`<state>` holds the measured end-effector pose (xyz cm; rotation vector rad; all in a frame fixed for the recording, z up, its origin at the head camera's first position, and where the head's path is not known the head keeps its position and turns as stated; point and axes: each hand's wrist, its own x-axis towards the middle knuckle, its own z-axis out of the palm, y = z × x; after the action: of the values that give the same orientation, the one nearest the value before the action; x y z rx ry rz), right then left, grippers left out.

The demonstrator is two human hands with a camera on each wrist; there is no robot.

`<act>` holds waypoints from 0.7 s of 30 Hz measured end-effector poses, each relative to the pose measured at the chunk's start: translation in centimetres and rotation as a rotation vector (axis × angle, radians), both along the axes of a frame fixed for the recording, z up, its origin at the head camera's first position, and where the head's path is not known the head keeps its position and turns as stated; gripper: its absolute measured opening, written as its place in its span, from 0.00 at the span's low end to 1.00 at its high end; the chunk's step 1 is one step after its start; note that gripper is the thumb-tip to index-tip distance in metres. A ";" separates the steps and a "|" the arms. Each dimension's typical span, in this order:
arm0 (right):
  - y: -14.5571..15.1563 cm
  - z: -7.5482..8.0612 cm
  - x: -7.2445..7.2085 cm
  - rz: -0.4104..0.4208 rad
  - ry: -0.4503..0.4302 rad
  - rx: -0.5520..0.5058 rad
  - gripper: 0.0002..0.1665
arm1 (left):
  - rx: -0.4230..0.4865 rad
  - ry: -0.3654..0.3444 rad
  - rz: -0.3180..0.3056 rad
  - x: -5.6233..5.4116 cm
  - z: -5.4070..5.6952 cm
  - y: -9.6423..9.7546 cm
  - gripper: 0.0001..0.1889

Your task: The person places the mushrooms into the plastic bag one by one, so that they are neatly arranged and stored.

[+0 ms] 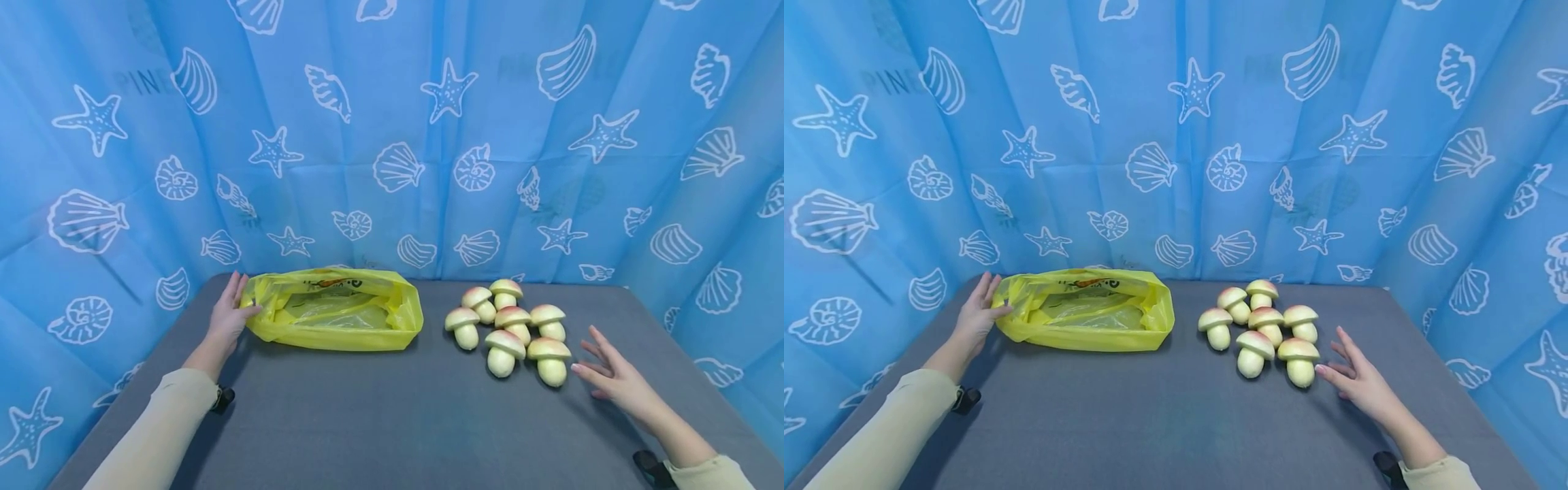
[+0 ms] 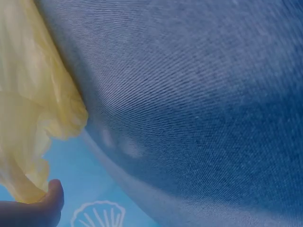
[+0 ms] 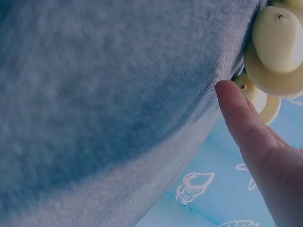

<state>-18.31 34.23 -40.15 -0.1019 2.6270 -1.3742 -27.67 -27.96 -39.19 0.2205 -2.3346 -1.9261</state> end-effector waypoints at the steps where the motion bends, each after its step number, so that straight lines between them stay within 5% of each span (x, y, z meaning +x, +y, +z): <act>1: 0.0 0.0 0.0 0.002 0.000 0.003 0.52 | -0.005 -0.014 0.000 -0.1 0.0 0.0 0.47; 7: -0.4 -0.1 0.1 0.021 0.001 0.047 0.51 | -0.012 -0.070 0.001 -0.2 -0.3 0.0 0.46; 21: -0.7 -0.3 0.2 0.056 0.010 0.065 0.51 | -0.059 -0.079 -0.012 -0.4 -0.4 -0.4 0.48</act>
<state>-18.07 33.55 -40.40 -0.1731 2.6529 -1.2730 -28.12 -28.40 -39.64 0.2834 -2.4437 -1.8843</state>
